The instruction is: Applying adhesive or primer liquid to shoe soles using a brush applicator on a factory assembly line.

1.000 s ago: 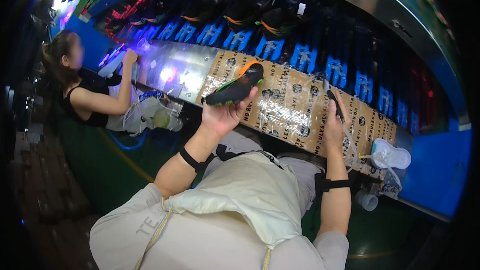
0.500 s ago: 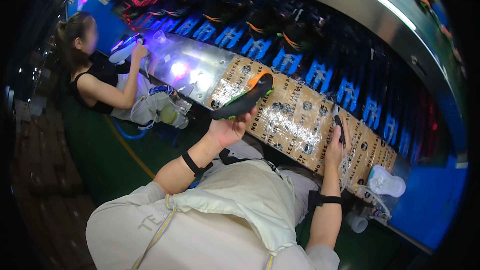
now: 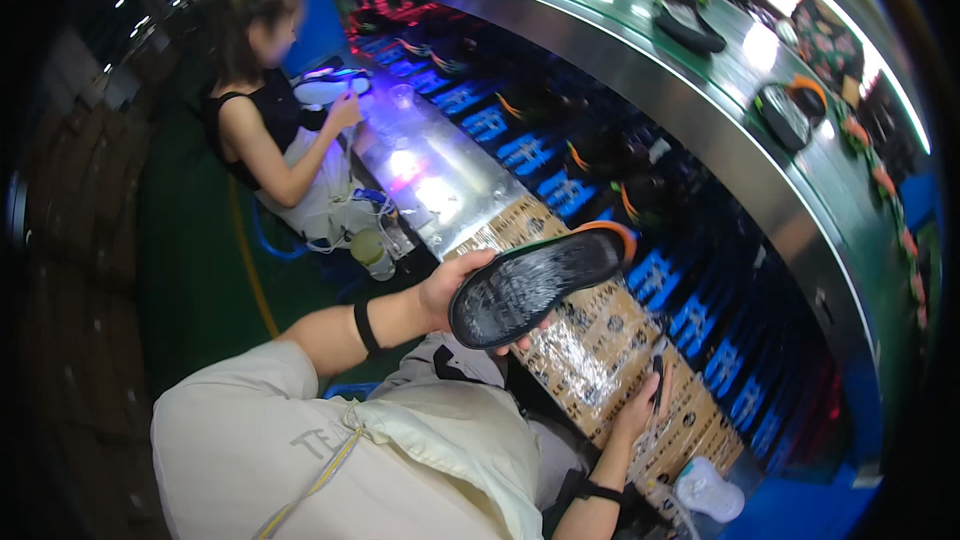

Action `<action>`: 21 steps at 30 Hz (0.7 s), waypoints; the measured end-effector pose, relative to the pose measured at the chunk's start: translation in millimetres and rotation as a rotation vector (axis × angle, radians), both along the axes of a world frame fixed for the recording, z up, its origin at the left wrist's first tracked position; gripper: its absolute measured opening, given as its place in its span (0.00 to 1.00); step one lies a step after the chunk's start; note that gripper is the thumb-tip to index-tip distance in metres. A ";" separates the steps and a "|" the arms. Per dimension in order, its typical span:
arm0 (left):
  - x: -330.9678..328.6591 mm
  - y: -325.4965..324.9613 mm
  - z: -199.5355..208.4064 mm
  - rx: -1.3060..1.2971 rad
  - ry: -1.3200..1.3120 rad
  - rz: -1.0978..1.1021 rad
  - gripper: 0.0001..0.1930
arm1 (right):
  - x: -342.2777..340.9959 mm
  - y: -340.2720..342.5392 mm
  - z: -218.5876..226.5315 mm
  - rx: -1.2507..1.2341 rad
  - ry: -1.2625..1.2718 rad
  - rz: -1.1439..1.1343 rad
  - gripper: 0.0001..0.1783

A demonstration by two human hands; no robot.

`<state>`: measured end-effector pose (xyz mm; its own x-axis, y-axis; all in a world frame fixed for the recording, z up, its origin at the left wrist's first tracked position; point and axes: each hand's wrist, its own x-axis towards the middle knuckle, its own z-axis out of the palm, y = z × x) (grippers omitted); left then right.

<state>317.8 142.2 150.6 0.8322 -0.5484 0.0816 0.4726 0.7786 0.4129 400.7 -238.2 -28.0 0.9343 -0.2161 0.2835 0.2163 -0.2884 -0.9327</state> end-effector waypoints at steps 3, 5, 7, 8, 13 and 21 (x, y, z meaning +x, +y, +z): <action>36.6 6.8 92.5 0.156 -0.238 0.119 0.41 | 0.3 -7.5 -9.4 0.028 -0.029 0.008 0.23; 63.7 16.1 153.0 0.205 -0.353 0.208 0.41 | -4.1 -3.6 1.0 0.011 0.013 -0.021 0.24; 122.3 32.9 186.6 0.160 -0.682 0.296 0.46 | 3.7 -14.7 -17.3 -0.060 0.118 -0.059 0.30; 135.9 32.9 201.8 -0.004 -0.463 0.423 0.43 | 5.5 -23.6 -26.6 -0.059 0.149 -0.068 0.30; 204.5 41.4 184.0 0.141 -0.150 0.814 0.40 | -5.5 7.5 26.9 -0.094 0.087 -0.023 0.28; 197.5 87.7 169.6 1.494 -0.590 1.717 0.13 | -1.1 1.1 14.7 -0.226 -0.002 0.009 0.25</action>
<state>515.3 230.0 320.2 0.4700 0.4708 0.7466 -0.3704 -0.6626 0.6510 399.6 -237.1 -13.3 0.9355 -0.1382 0.3251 0.2213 -0.4879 -0.8444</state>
